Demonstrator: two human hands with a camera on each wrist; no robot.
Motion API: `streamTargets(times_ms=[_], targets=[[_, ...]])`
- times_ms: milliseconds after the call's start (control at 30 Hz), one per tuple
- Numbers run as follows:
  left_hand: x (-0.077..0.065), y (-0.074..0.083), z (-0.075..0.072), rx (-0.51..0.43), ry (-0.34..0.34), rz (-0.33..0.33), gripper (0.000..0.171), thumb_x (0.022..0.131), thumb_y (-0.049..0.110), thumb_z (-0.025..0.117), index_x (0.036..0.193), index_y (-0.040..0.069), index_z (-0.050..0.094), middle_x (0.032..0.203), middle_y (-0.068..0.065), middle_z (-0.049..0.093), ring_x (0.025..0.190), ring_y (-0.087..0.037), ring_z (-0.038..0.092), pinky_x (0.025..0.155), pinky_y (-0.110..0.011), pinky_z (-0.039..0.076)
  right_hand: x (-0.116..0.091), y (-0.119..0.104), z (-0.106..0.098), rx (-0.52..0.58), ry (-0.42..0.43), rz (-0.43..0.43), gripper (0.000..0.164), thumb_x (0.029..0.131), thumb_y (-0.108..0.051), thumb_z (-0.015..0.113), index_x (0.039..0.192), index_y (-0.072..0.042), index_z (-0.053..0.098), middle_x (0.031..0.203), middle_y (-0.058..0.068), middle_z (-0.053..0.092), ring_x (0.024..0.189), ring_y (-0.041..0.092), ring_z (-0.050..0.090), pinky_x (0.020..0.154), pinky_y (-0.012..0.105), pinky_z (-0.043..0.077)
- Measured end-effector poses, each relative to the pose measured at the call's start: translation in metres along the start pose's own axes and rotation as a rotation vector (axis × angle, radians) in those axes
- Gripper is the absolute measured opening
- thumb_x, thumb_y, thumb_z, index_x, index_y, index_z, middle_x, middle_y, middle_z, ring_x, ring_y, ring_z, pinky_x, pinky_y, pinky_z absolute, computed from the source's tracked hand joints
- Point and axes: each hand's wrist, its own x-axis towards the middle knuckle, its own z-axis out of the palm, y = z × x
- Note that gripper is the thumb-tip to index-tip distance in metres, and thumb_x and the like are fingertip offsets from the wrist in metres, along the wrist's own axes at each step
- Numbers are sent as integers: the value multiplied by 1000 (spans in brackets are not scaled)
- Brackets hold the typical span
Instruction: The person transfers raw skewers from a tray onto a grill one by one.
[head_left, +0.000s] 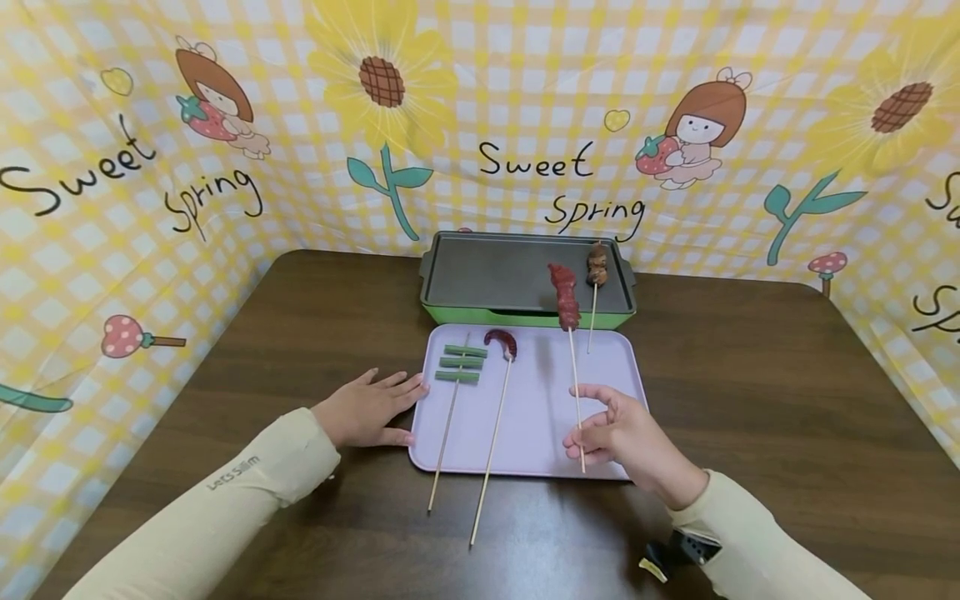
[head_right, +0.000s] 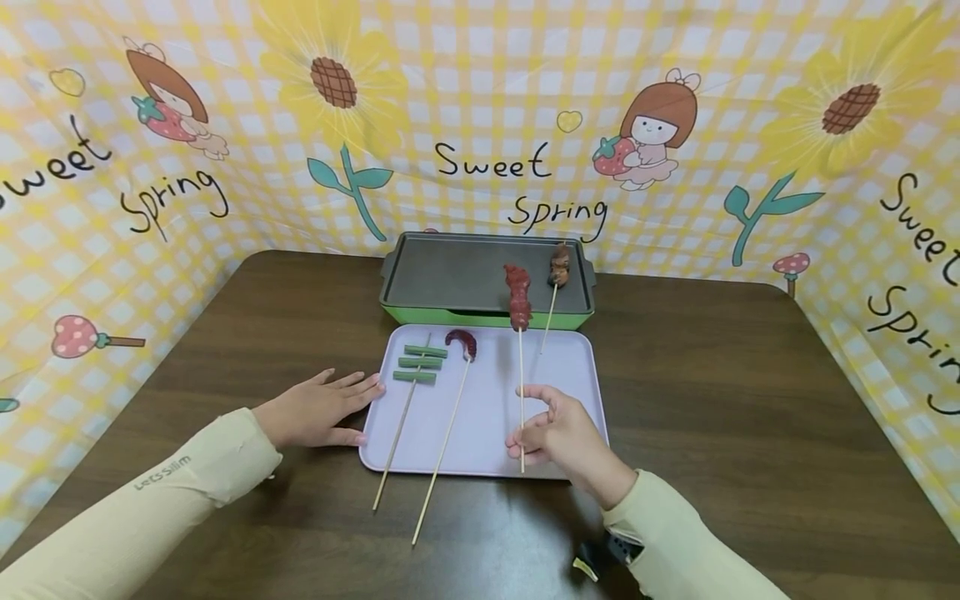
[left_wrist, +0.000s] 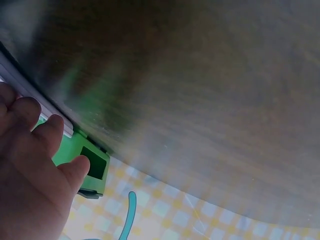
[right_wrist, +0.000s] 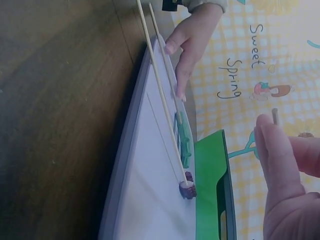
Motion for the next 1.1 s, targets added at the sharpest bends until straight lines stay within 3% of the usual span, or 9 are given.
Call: streamTargets(times_ms=[1100], targets=[[-1, 2, -2, -14, -9, -14, 71, 94, 46, 55, 146, 1, 36, 152, -17, 32, 137, -34, 33, 105, -63, 23, 53, -29, 3, 19, 78, -11, 61, 86, 16, 48, 143, 11, 27, 71, 8, 68, 61, 9, 65, 57, 22, 54]])
